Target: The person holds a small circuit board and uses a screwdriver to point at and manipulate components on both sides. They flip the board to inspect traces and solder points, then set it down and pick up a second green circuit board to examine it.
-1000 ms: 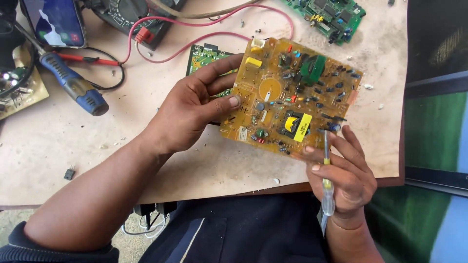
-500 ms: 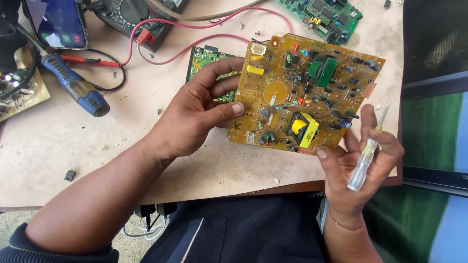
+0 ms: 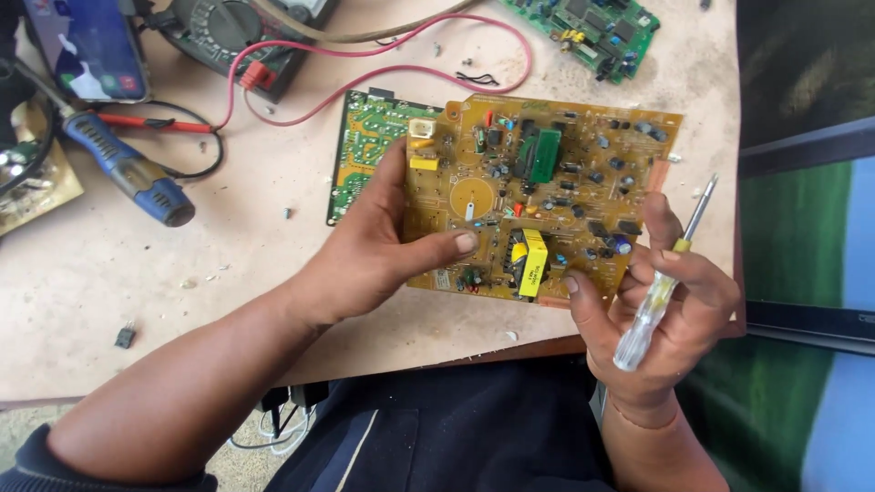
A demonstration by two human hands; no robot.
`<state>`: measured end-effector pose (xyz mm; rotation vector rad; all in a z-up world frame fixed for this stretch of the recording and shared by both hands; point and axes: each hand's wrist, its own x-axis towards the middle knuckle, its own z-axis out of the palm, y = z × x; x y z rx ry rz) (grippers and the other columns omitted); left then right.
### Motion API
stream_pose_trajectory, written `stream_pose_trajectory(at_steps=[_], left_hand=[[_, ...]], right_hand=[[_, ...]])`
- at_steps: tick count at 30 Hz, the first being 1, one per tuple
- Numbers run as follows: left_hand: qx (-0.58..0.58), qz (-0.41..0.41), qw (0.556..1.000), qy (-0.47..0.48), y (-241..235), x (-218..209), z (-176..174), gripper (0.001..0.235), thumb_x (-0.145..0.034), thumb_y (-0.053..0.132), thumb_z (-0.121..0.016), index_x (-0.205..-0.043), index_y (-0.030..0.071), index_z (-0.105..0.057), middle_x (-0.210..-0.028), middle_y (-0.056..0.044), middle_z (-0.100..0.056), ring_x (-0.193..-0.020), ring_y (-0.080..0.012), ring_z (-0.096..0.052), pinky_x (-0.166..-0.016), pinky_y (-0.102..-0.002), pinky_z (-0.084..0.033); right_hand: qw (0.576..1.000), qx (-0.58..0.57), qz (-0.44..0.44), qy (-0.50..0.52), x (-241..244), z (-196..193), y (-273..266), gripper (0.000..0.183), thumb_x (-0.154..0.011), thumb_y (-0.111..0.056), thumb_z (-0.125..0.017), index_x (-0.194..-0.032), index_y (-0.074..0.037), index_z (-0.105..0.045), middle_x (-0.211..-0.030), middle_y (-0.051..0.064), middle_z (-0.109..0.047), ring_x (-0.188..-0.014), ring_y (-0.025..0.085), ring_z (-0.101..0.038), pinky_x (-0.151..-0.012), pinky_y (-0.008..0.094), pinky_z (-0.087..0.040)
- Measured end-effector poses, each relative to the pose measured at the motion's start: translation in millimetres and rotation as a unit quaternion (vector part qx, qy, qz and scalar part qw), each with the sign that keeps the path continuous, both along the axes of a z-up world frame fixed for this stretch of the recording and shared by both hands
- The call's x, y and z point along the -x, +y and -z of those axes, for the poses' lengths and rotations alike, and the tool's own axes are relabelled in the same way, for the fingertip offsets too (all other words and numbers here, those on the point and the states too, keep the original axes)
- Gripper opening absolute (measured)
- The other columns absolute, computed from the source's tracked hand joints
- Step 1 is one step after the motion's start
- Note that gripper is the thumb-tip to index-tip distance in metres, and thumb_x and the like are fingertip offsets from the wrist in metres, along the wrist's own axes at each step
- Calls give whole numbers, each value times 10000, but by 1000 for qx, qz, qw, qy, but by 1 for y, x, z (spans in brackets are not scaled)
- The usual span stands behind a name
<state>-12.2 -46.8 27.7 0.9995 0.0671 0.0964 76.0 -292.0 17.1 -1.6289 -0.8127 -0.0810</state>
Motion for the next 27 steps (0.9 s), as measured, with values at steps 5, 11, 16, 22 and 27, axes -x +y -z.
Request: stream_pose_trajectory(at_steps=[5, 11, 16, 22, 27], left_hand=[[-22, -91, 996, 5, -10, 3, -4, 682, -851, 102, -791, -1403, 71, -391, -1358, -119, -599, -1277, -239, -616, -1147, -411, -550], [-51, -154, 986, 40, -13, 3, -8, 653, -750, 184, -857, -1216, 67, -414, -1257, -82, -619, -1193, -148, -589, -1087, -342, -568], [-31, -161, 986, 32, -13, 3, -10, 640, -718, 137, -879, -1192, 67, -456, -1214, -76, -651, -1149, -146, -629, -1047, -347, -604], [-62, -165, 984, 10, -10, 3, -6, 584, -774, 135, -840, -1239, 57, -495, -1214, -67, -639, -1160, -157, -625, -1047, -332, -580], [-35, -156, 987, 22, -13, 5, -7, 619, -806, 137, -821, -1308, 54, -467, -1270, -97, -649, -1185, -186, -653, -1090, -355, -572]], right_hand=[[992, 28, -32, -123, 8, -10, 18, 497, -982, 78, -646, -1289, -149, -327, -1519, 216, -474, -1623, 450, -305, -1437, 671, -198], [982, 40, 15, -183, 24, 8, 17, 484, -978, -65, -678, -1267, -142, -298, -1452, 280, -503, -1439, 336, -511, -1285, 457, -407], [969, 47, 55, -235, 30, 16, 12, 484, -948, -113, -699, -1201, -120, -286, -1341, 297, -533, -1334, 384, -568, -1177, 476, -478], [974, 48, 22, -218, 23, 12, 16, 495, -959, -106, -693, -1238, -141, -285, -1382, 280, -524, -1357, 351, -548, -1189, 453, -474], [985, -6, -31, -168, 11, -8, 26, 490, -952, -99, -661, -1293, -168, -315, -1527, 186, -470, -1519, 258, -445, -1448, 679, -170]])
